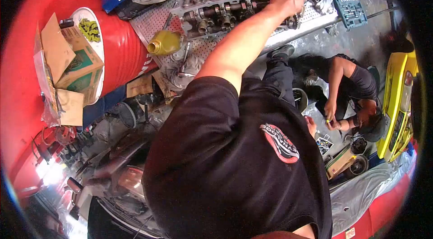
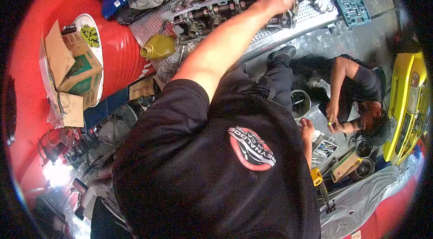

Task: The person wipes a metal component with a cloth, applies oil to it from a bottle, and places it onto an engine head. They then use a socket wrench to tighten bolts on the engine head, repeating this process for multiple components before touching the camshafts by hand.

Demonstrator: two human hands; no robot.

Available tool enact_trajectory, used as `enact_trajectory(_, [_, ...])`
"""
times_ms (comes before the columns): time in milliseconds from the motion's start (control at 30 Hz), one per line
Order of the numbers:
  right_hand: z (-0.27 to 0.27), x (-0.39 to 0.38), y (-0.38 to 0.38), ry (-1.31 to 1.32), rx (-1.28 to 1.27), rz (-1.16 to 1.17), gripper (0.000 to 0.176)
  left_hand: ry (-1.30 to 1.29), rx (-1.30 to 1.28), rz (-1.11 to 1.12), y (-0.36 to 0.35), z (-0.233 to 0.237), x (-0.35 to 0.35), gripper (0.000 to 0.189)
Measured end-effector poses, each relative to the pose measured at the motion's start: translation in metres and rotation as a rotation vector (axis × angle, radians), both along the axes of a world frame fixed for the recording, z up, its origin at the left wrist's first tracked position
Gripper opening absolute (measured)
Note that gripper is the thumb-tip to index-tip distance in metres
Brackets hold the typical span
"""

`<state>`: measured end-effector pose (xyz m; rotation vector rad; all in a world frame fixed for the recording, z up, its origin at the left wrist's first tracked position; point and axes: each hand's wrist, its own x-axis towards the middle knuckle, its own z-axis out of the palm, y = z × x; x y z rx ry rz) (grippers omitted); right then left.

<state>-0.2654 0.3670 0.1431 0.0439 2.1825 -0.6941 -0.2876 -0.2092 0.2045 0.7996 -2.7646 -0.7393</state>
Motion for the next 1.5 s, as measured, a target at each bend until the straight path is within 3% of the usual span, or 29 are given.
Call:
enact_trajectory(67, [0.004, 0.001, 0.002, -0.02, -0.055, -0.068, 0.031, 0.094, 0.053, 0.013, 0.004, -0.004, -0.004, 0.081])
enact_trajectory(133, [0.015, -0.002, -0.01, -0.008, -0.02, -0.04, 0.033, 0.197, -0.275, 0.02, 0.022, 0.012, 0.013, 0.069])
enact_trajectory(200, [0.015, -0.002, -0.008, -0.039, 0.043, -0.025, 0.034, 0.272, -0.408, 0.035, 0.026, 0.001, 0.014, 0.063])
enact_trajectory(300, [-0.026, 0.002, 0.038, 0.047, -0.017, 0.116, 0.034, 0.103, 0.01, -0.007, 0.005, -0.015, -0.004, 0.082])
enact_trajectory(367, [-0.046, -0.003, 0.066, 0.164, 0.023, 0.348, 0.033, 0.126, -0.06, 0.0, 0.003, -0.003, 0.001, 0.081])
enact_trajectory(400, [-0.039, 0.002, 0.056, 0.058, 0.011, 0.17, 0.033, 0.207, -0.201, 0.04, 0.02, 0.011, 0.01, 0.076])
enact_trajectory(467, [-0.054, 0.012, 0.071, 0.058, 0.093, 0.135, 0.033, 0.302, -0.441, 0.069, 0.03, 0.011, 0.019, 0.062])
enact_trajectory(567, [-0.041, 0.022, 0.06, 0.063, 0.154, 0.138, 0.03, 0.23, -0.04, 0.088, 0.016, -0.003, 0.003, 0.063])
enact_trajectory(600, [-0.039, 0.024, 0.061, 0.04, 0.138, 0.114, 0.029, 0.091, 0.223, 0.144, 0.008, 0.018, 0.006, 0.064])
enact_trajectory(633, [-0.035, 0.025, 0.062, 0.015, 0.123, 0.092, 0.028, 0.118, 0.212, 0.151, 0.001, 0.006, 0.0, 0.061])
enact_trajectory(700, [-0.034, 0.024, 0.061, 0.016, 0.118, 0.049, 0.028, 0.34, -0.074, 0.171, 0.02, 0.018, 0.011, 0.047])
enact_trajectory(800, [-0.072, 0.019, 0.093, -0.052, 0.004, -0.086, 0.029, 0.482, -0.427, 0.058, 0.022, -0.006, 0.012, 0.049])
enact_trajectory(900, [-0.067, 0.018, 0.085, 0.026, 0.02, -0.011, 0.029, 0.177, 0.126, 0.093, 0.002, -0.012, -0.005, 0.065])
enact_trajectory(967, [-0.054, 0.018, 0.072, 0.058, 0.031, 0.029, 0.029, 0.229, 0.039, 0.108, 0.004, -0.009, -0.006, 0.066])
enact_trajectory(1067, [-0.047, 0.026, 0.076, 0.025, -0.004, 0.01, 0.03, 0.38, -0.399, 0.09, 0.026, -0.007, 0.012, 0.054])
enact_trajectory(1233, [-0.024, 0.037, 0.065, 0.09, 0.09, 0.088, 0.03, 0.155, 0.098, 0.101, 0.007, -0.001, -0.002, 0.068])
enact_trajectory(1333, [-0.022, 0.039, 0.065, 0.08, 0.083, 0.045, 0.029, 0.214, -0.228, 0.091, 0.029, 0.009, 0.013, 0.065])
enact_trajectory(1433, [-0.023, 0.039, 0.067, 0.115, 0.112, 0.121, 0.029, 0.186, -0.214, 0.057, 0.023, -0.004, 0.009, 0.067])
enact_trajectory(1467, [-0.025, 0.038, 0.066, 0.1, 0.091, 0.085, 0.03, 0.17, -0.037, 0.051, 0.014, -0.006, 0.003, 0.068])
enact_trajectory(1500, [-0.023, 0.039, 0.065, 0.08, 0.076, 0.049, 0.03, 0.164, -0.03, 0.06, 0.017, -0.004, 0.005, 0.068])
